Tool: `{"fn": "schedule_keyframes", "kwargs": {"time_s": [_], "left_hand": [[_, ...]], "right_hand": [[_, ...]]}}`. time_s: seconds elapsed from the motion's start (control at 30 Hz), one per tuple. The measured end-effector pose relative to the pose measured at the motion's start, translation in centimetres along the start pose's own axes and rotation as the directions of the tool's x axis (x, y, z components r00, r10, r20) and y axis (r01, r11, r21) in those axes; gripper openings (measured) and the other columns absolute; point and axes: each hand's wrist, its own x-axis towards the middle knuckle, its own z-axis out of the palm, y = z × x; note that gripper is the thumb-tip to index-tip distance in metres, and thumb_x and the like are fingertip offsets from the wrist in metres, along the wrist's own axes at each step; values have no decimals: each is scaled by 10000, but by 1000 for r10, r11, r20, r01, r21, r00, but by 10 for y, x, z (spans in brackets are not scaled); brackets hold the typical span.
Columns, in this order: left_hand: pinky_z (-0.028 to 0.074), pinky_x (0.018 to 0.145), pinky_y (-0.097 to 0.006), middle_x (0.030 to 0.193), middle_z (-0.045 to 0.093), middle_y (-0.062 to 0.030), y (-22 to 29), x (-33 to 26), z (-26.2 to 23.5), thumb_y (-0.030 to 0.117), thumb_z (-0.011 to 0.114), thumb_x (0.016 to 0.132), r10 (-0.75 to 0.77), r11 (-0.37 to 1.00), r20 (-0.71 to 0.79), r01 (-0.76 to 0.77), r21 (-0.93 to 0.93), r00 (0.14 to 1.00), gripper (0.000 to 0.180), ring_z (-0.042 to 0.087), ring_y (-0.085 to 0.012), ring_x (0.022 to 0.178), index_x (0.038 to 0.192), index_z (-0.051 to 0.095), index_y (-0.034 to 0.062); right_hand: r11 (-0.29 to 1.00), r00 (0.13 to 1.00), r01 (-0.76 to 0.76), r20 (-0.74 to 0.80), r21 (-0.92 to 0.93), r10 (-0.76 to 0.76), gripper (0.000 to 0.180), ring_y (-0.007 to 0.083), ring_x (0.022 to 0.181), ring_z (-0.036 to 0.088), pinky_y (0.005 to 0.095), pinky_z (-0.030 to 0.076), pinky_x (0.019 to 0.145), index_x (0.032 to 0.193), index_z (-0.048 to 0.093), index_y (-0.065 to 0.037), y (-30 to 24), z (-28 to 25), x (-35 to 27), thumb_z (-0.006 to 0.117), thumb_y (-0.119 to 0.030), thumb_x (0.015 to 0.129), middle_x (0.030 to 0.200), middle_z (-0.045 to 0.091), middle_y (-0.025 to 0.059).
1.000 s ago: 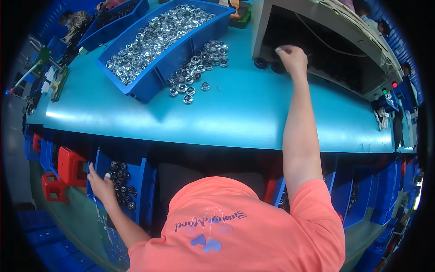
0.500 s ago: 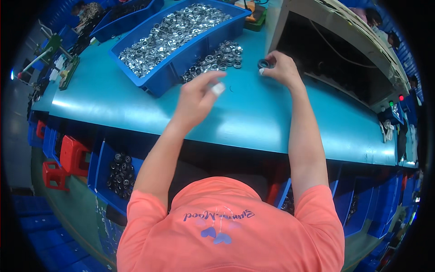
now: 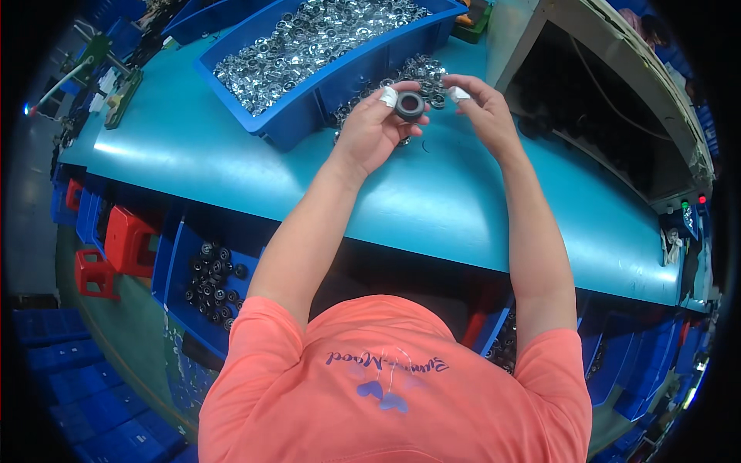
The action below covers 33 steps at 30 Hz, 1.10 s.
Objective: Assembling small white plastic components into black rings at a factory workstation.
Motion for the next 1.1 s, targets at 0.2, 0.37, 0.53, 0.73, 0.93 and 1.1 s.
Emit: {"fn": "schedule_keyframes", "kwargs": {"time_s": [0.2,0.37,0.53,0.73,0.93,1.1], "left_hand": [[542,787,-369,1158,644,-224,3,-4,1,191,414,1046,27,998,-7,-27,-54,1000,373,655,-287,983,1335,515,-22],[544,796,-375,1162,643,-227,0,-5,0,178,406,1041,35,998,-11,-35,-53,999,369,655,-295,987,1331,518,-21],[543,804,-379,1168,641,-232,-1,-6,0,181,398,1043,37,998,-14,-38,-43,999,370,653,-305,983,1329,519,-21],[549,904,-409,1160,649,-221,-2,-5,-2,190,493,1027,60,998,-54,-62,-30,997,316,656,-333,1040,1263,551,-12],[589,881,-356,1067,674,-184,0,-6,6,253,526,1029,93,995,-133,-98,-29,987,327,693,-302,982,1160,579,-42],[614,809,-343,1083,669,-169,0,-4,-2,320,514,1038,31,997,-184,-43,-61,982,387,697,-288,960,1189,577,-30]], "right_hand": [[638,971,202,66,-743,-230,359,335,1139,553,417,462,990,1196,697,-143,28,8,-1,717,-246,852,1203,636,117],[673,981,176,71,-719,-181,329,309,1071,571,422,475,941,1140,703,-150,27,14,-4,733,-234,824,1111,645,100],[716,988,152,88,-681,-125,284,295,998,593,426,485,887,1077,694,-127,25,15,-4,732,-209,808,994,643,88],[800,993,99,9,-592,-117,302,261,861,633,397,518,796,1089,718,-108,16,18,-5,728,-205,803,951,626,104],[910,984,91,-106,-404,-145,311,203,868,665,330,539,792,1091,731,-84,15,16,-4,742,-233,818,997,638,82],[980,994,31,-96,-198,-51,337,166,933,661,315,538,833,1147,726,-100,18,14,-2,727,-200,826,1075,680,80]]}}
